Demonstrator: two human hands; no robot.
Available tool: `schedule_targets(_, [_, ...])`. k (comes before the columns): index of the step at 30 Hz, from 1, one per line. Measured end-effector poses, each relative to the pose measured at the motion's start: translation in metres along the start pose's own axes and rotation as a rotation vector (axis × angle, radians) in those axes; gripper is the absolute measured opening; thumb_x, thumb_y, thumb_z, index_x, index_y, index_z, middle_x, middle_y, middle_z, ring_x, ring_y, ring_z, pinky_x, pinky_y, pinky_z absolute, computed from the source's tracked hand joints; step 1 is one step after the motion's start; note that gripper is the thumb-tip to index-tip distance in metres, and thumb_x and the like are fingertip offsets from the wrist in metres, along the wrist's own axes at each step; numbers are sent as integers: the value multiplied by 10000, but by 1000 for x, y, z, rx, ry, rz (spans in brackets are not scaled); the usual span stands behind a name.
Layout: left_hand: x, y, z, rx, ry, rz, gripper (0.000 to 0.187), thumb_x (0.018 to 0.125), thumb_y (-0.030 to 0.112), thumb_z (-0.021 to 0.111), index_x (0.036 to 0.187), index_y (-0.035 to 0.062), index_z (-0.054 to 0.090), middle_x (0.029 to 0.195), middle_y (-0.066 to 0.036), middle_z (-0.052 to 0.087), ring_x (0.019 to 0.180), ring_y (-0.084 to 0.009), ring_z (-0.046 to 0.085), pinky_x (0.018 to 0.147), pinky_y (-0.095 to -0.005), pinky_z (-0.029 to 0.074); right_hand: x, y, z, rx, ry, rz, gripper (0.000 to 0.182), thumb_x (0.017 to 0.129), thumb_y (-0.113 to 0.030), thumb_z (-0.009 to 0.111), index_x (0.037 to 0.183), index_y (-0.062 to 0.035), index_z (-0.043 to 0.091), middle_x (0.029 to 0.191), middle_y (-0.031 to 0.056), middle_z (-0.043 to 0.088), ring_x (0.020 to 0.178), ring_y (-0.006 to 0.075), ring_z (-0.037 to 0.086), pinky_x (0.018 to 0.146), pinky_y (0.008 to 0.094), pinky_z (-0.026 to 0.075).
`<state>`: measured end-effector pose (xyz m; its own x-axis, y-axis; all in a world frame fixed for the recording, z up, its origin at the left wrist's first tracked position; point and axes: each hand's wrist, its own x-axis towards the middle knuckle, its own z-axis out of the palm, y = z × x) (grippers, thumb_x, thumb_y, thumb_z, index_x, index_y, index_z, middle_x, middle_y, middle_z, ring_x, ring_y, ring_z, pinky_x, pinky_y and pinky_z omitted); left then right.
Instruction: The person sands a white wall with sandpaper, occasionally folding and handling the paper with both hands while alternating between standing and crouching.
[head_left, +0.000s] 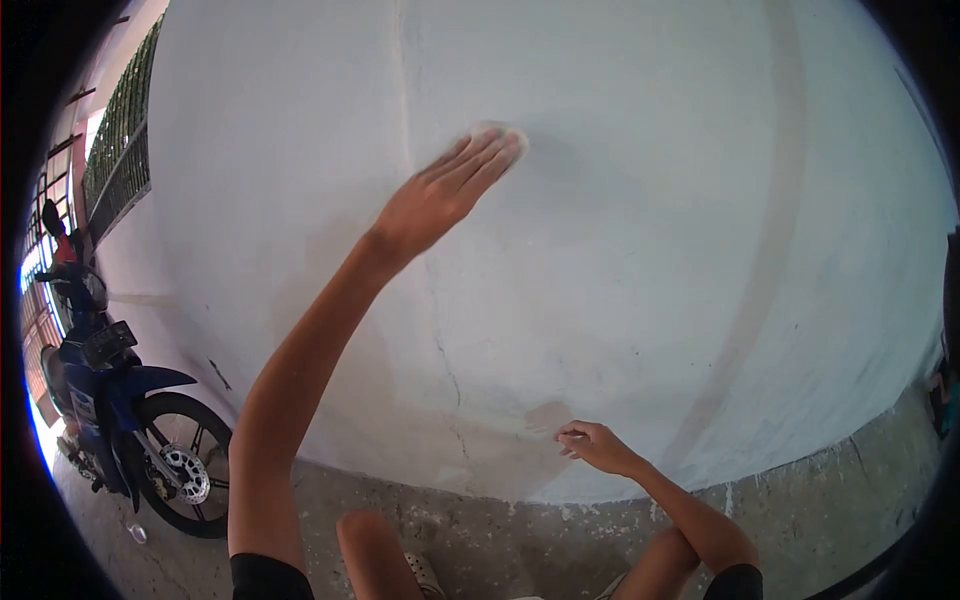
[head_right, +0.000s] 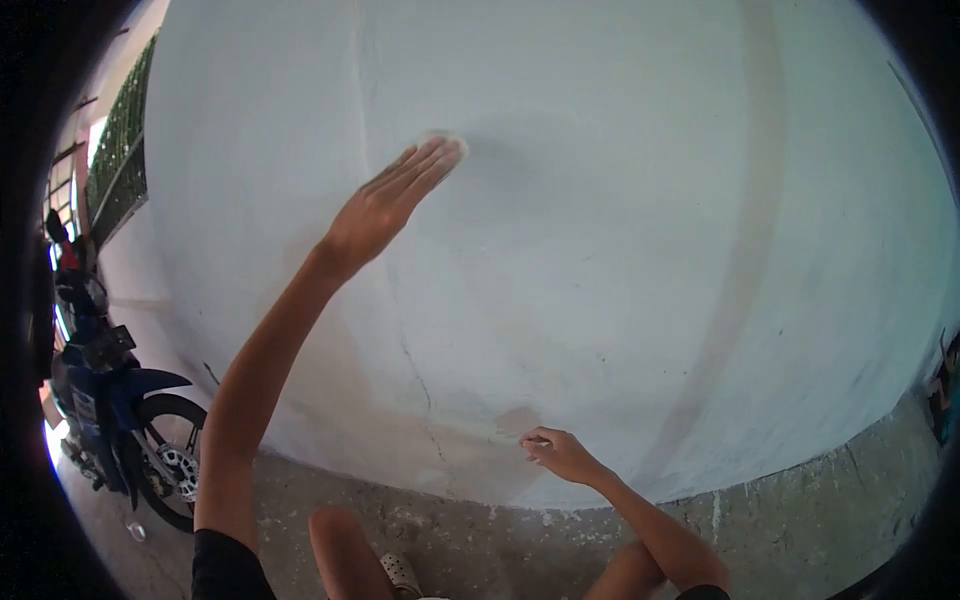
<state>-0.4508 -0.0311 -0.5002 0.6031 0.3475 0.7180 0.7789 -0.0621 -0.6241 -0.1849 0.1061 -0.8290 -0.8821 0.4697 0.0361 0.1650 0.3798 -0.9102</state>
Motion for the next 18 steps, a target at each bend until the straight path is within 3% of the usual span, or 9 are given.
schedule_targets(4, [2, -9, 49, -32, -20, -6, 571, 880, -96, 519, 1429, 33, 427, 1490, -122, 436, 1400, -301, 379, 1183, -459, 307, -4, 7, -5, -18, 14, -26, 366, 1002, -298, 547, 1186, 12, 609, 1074, 127, 674, 947, 207, 696, 824, 329, 546])
schedule_targets(6, [-15, 8, 70, 57, 75, -47, 546, 850, -77, 561, 1382, -21, 450, 1477, -140, 444, 1387, -300, 405, 1167, -461, 339, -6, 10, -8, 2, 21, -20, 367, 1002, -298, 547, 1188, 13, 608, 1075, 128, 675, 943, 208, 698, 826, 331, 545])
schedule_targets(7, [-29, 22, 80, 64, 18, -70, 536, 844, -68, 570, 1368, -38, 458, 1484, -154, 429, 1402, -329, 376, 1179, -495, 301, -8, 12, -10, 15, 22, -17, 368, 1002, -297, 546, 1190, 14, 607, 1076, 128, 675, 938, 210, 699, 827, 332, 545])
schedule_targets(12, [-118, 85, 117, -119, -44, -36, 536, 847, -55, 566, 1373, -24, 467, 1500, -143, 413, 1433, -320, 325, 1192, -503, 266, -11, 15, -18, 1, 8, 19, 356, 1012, -289, 537, 1190, 13, 601, 1108, 112, 662, 956, 200, 682, 841, 330, 546])
schedule_targets(15, [-148, 108, 107, -147, -186, 10, 539, 860, -41, 557, 1390, -6, 461, 1510, -126, 406, 1437, -300, 325, 1193, -486, 267, -8, 14, -13, 20, 0, 38, 352, 1019, -291, 534, 1201, 4, 590, 1136, 97, 652, 972, 192, 666, 858, 328, 546])
schedule_targets(17, [-158, 121, 96, -392, -283, -1, 530, 870, -43, 544, 1393, 6, 468, 1516, -117, 403, 1440, -293, 318, 1192, -486, 260, -10, 4, -10, 36, 14, 40, 362, 1019, -301, 532, 1212, 1, 584, 1141, 96, 652, 968, 190, 664, 859, 326, 544])
schedule_targets(18, [-161, 125, 91, -381, -361, -6, 501, 920, 14, 539, 1412, 15, 447, 1493, -121, 436, 1403, -281, 387, 1166, -437, 326, -10, -3, -6, 65, 18, 31, 375, 1022, -310, 526, 1235, -4, 568, 1148, 99, 651, 981, 191, 658, 866, 328, 540])
